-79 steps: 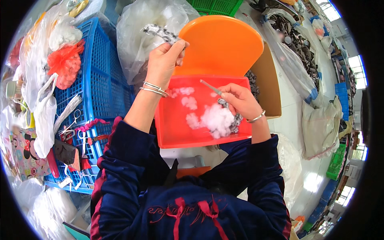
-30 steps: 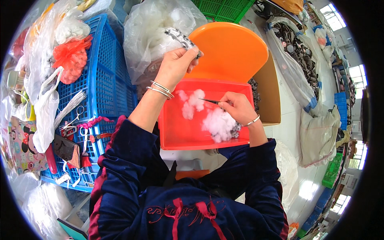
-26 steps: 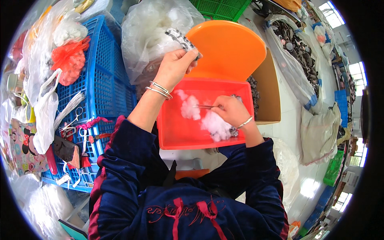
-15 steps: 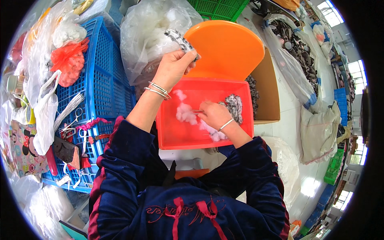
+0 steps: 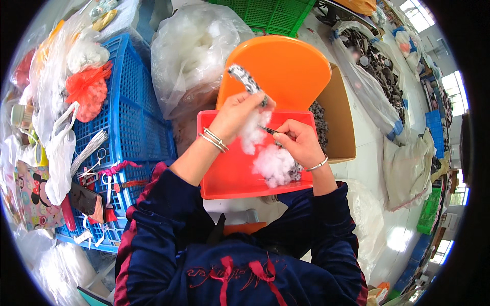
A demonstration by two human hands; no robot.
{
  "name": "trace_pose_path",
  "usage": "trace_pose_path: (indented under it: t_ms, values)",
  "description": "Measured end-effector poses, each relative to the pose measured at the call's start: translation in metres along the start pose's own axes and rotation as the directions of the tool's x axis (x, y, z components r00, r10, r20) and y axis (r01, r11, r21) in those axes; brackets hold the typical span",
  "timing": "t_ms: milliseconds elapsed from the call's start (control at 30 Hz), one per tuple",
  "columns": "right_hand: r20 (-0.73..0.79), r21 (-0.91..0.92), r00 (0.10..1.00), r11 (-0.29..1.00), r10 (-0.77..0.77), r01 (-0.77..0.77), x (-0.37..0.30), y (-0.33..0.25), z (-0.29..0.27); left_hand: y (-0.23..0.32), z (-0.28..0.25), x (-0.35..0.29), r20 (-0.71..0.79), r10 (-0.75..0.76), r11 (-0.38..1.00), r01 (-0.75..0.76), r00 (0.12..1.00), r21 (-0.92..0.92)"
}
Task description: The person uses a metal hook to push white polyester fiberfill into a small grey plush toy held in the left hand. The person repeatedly inserts the hook, pulls the filling, and adjusts the toy's shape while working over a red tray.
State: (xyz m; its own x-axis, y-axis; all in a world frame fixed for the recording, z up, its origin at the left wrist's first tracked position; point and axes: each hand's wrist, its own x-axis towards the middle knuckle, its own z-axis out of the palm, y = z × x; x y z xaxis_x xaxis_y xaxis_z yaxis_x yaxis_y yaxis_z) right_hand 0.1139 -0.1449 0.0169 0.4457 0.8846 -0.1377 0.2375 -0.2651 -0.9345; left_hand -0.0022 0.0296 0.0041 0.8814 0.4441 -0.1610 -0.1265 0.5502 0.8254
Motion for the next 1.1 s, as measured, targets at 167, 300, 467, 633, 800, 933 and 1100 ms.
trace_pose_path:
  t_ms: [167, 300, 467, 633, 800, 933, 1100]
  values:
    - [-0.015, 0.154, 0.999, 0.987, 0.047, -0.044, -0.002, 0.000, 0.006, -0.013, 0.012, -0.002, -0.033, -0.126, 0.991, 0.124, 0.991, -0.057]
    - [0.052, 0.049, 0.996, 0.996, 0.074, -0.077, -0.008, -0.009, -0.010, -0.003, 0.010, 0.002, -0.189, -0.065, 0.974, 0.022, 0.980, -0.225]
    - [-0.096, 0.168, 0.995, 0.986, -0.001, 0.017, -0.011, -0.013, -0.007, 0.002, 0.013, 0.006, -0.268, -0.027, 0.996, 0.004, 0.963, -0.086]
    - [-0.200, -0.135, 0.968, 0.983, -0.149, 0.124, -0.007, -0.012, 0.011, -0.015, 0.019, 0.006, -0.194, 0.125, 0.992, -0.117, 0.973, 0.048]
    - [-0.234, -0.244, 0.955, 0.962, -0.184, 0.125, -0.009, -0.019, 0.010, -0.016, 0.017, 0.002, -0.128, 0.098, 0.992, -0.086, 0.987, 0.091]
    - [-0.172, -0.228, 0.969, 0.964, -0.179, 0.137, -0.009, -0.017, 0.003, -0.018, 0.018, 0.001, -0.096, 0.082, 0.986, -0.068, 0.992, 0.149]
    - [-0.236, -0.169, 0.962, 0.981, -0.140, 0.101, -0.015, -0.022, -0.018, -0.007, 0.012, 0.000, -0.134, 0.101, 0.993, -0.091, 0.986, 0.079]
